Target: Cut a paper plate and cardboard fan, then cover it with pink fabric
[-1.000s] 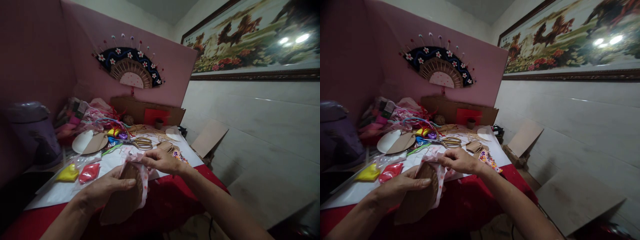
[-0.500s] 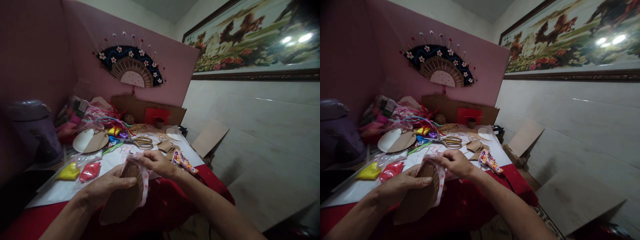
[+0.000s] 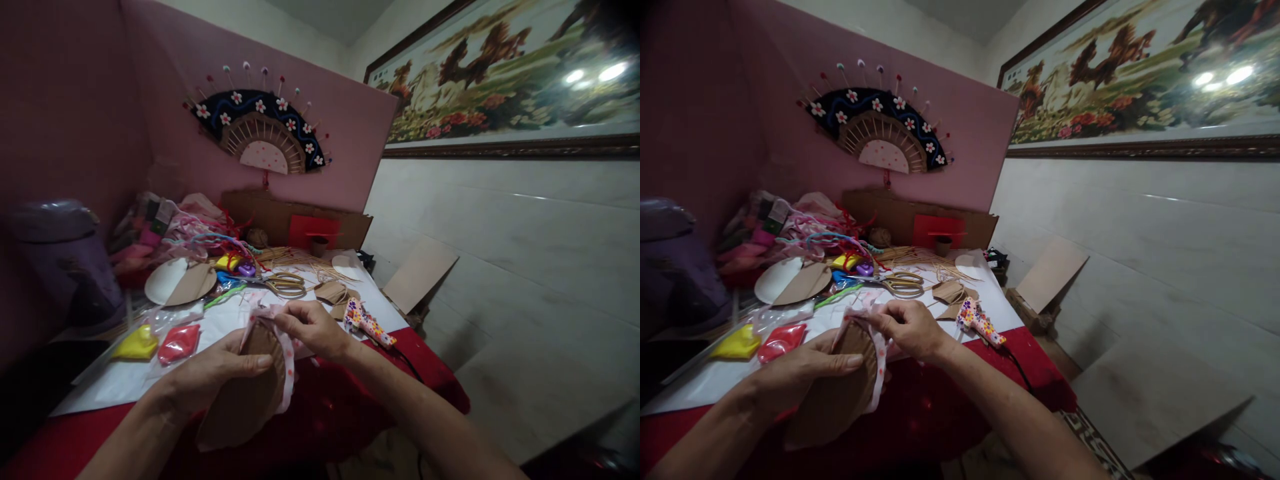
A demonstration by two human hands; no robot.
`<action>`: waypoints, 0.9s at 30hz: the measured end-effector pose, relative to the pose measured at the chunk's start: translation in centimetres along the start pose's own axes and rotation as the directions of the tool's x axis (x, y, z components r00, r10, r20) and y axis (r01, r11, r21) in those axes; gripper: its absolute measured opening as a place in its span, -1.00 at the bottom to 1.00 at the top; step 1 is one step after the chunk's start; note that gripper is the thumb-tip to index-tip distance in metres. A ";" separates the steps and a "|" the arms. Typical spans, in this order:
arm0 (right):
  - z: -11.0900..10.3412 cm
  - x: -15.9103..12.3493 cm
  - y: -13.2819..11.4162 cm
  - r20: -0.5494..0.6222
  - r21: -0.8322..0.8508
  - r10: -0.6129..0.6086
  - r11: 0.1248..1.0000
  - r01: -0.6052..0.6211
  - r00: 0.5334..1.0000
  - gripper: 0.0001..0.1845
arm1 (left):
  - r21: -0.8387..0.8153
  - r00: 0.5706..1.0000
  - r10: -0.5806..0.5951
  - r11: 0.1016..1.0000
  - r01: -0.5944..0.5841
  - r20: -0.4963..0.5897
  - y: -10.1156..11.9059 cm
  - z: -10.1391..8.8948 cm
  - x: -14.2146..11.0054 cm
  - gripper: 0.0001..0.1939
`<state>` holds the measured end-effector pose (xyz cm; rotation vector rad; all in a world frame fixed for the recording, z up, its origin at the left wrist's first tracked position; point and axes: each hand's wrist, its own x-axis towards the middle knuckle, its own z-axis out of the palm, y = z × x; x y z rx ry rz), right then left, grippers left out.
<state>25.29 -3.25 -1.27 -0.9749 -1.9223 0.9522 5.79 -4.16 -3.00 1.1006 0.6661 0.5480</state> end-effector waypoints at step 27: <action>0.2 0.1 -0.2 -0.038 -0.059 -0.010 0.998 0.007 0.999 -0.57 | 0.022 1.000 -0.006 1.000 0.006 0.002 0.0 0.0 0.1 -0.73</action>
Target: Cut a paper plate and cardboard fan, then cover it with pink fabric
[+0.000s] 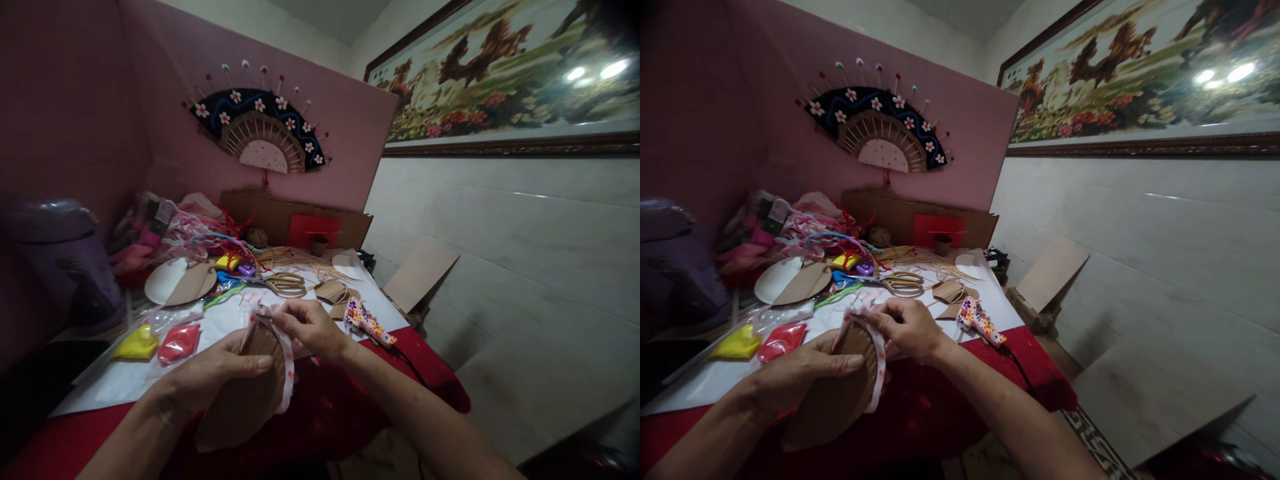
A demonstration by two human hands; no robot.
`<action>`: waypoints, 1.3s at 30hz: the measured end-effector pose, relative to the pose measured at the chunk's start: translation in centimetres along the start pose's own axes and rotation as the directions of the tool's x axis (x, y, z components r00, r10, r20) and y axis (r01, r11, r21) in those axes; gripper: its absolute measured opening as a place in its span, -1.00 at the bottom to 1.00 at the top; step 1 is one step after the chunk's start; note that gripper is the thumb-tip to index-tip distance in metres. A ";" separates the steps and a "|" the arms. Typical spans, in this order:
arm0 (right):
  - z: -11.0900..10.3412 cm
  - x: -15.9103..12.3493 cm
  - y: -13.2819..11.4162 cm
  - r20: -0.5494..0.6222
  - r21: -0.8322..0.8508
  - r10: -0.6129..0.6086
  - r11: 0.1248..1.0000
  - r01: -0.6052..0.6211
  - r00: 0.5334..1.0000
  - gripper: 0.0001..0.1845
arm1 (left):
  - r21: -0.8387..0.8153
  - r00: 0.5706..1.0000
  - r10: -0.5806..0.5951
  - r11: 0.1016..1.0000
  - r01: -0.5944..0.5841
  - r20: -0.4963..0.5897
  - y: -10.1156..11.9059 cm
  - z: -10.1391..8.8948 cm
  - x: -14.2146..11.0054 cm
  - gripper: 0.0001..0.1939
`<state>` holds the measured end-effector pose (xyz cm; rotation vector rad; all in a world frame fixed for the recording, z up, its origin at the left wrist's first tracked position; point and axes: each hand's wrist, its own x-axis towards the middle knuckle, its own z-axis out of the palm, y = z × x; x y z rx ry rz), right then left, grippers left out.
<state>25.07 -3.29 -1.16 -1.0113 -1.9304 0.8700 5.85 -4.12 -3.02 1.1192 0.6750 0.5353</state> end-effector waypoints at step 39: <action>-0.8 -0.2 -0.6 -0.013 -0.270 -0.091 0.959 0.084 0.996 -0.72 | 0.004 0.997 -0.002 1.000 0.002 0.078 -0.2 0.1 0.0 -0.66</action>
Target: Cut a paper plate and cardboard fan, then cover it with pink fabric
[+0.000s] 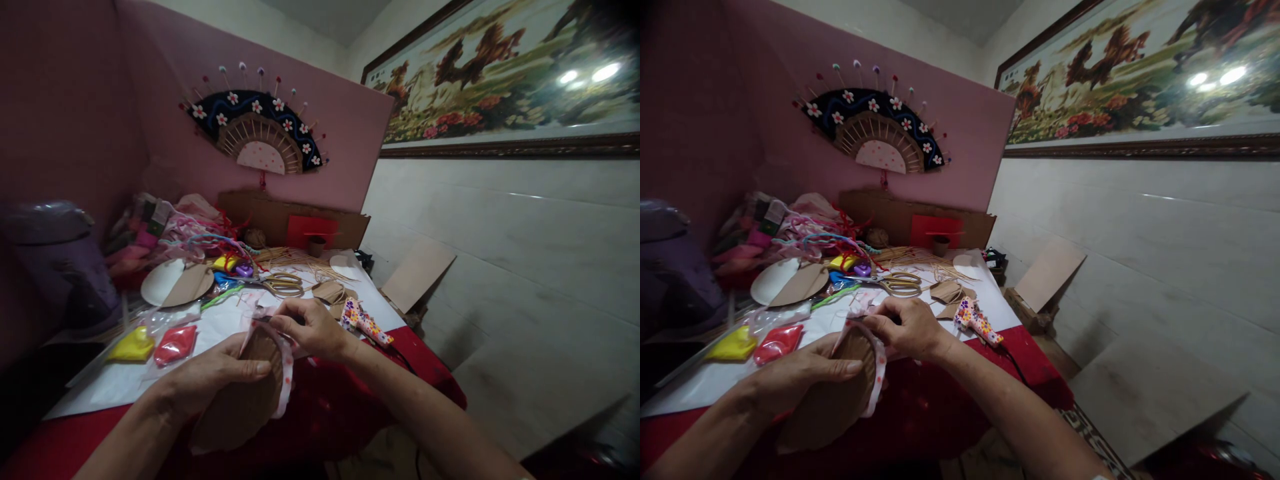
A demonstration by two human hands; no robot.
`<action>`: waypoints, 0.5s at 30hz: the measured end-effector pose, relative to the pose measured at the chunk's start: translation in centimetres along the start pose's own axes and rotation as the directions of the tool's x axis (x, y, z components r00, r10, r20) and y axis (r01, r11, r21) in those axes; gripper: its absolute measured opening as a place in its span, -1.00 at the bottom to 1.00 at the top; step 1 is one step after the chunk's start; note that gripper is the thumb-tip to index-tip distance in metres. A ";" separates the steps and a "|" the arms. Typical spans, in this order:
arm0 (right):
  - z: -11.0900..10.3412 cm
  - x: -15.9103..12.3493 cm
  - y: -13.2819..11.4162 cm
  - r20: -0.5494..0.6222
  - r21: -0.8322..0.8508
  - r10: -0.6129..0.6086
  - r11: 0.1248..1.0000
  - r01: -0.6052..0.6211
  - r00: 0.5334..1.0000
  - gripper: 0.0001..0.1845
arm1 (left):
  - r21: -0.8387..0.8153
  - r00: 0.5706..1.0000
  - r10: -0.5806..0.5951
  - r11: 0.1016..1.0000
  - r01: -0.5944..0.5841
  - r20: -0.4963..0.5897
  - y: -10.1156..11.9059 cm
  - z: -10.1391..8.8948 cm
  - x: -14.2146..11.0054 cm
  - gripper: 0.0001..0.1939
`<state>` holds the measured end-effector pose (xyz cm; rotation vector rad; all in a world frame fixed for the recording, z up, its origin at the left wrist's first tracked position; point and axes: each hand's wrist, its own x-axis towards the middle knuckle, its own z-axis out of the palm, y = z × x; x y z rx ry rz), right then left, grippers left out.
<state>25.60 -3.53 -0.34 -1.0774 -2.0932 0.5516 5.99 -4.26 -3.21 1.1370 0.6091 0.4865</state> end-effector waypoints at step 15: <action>-0.1 0.3 -0.4 0.002 -0.034 -0.015 0.999 0.015 1.000 -0.70 | 0.015 1.000 -0.014 1.000 0.015 -0.022 -0.1 -0.2 -0.1 -0.65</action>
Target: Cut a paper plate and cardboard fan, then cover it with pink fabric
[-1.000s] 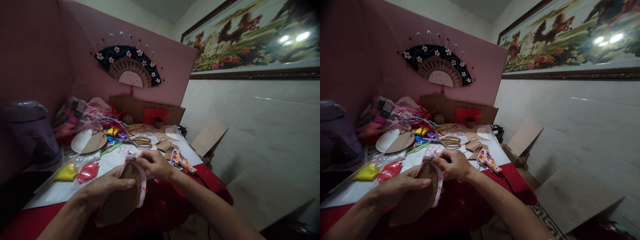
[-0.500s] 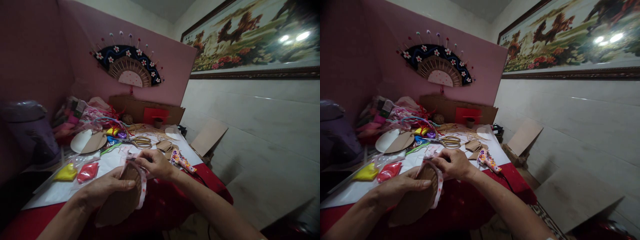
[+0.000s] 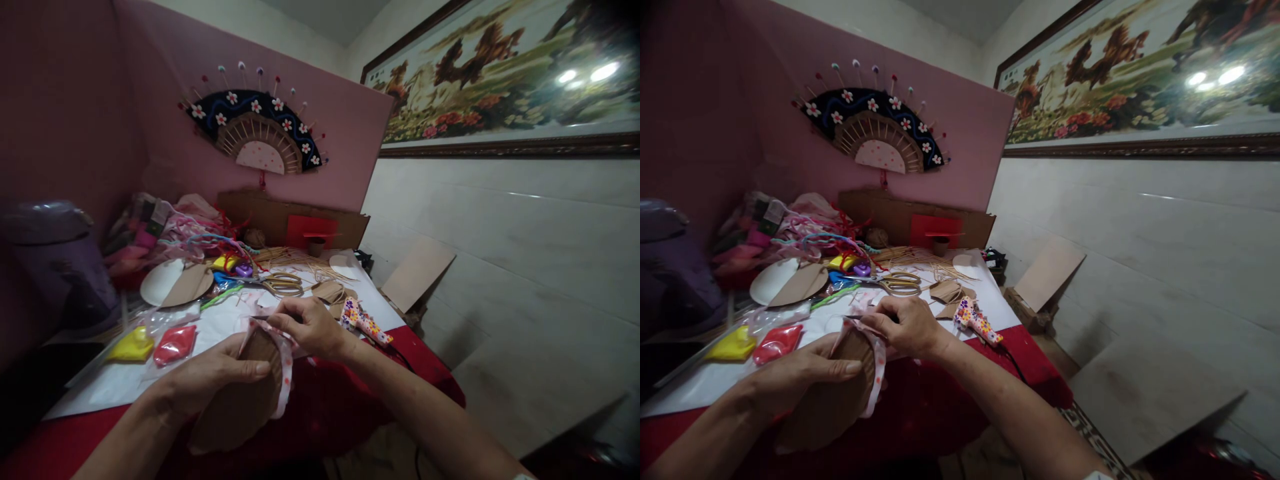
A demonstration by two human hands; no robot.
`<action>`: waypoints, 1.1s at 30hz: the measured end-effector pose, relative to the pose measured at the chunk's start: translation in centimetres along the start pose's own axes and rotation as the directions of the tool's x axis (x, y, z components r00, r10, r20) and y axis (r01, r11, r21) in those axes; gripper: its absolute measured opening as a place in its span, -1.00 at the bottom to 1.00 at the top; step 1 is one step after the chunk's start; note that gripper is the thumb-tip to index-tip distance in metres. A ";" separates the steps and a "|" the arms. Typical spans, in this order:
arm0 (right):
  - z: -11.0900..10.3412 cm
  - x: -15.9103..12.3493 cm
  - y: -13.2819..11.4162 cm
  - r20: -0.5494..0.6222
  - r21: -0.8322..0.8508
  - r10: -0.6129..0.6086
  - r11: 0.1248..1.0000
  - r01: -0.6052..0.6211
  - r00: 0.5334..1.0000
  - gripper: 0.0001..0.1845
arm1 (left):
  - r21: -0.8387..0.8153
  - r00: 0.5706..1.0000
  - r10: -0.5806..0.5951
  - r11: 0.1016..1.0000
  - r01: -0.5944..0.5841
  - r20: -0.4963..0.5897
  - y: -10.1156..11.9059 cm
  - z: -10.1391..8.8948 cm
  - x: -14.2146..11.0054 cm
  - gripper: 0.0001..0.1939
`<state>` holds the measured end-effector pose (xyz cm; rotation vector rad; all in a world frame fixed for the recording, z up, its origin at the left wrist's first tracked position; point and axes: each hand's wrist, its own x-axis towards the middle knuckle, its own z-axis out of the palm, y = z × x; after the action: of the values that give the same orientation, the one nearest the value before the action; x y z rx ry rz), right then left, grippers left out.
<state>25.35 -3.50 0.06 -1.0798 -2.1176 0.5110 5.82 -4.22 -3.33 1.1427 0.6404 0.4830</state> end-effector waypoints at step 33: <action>0.0 1.0 -0.2 0.005 -0.024 -0.031 0.999 0.031 0.999 -0.68 | -0.011 0.998 -0.026 1.000 0.025 -0.052 0.3 0.4 -0.1 -0.64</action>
<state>24.80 -2.81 0.58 -1.0577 -2.1463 0.4751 6.05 -4.45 -2.95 1.1142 0.6961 0.4948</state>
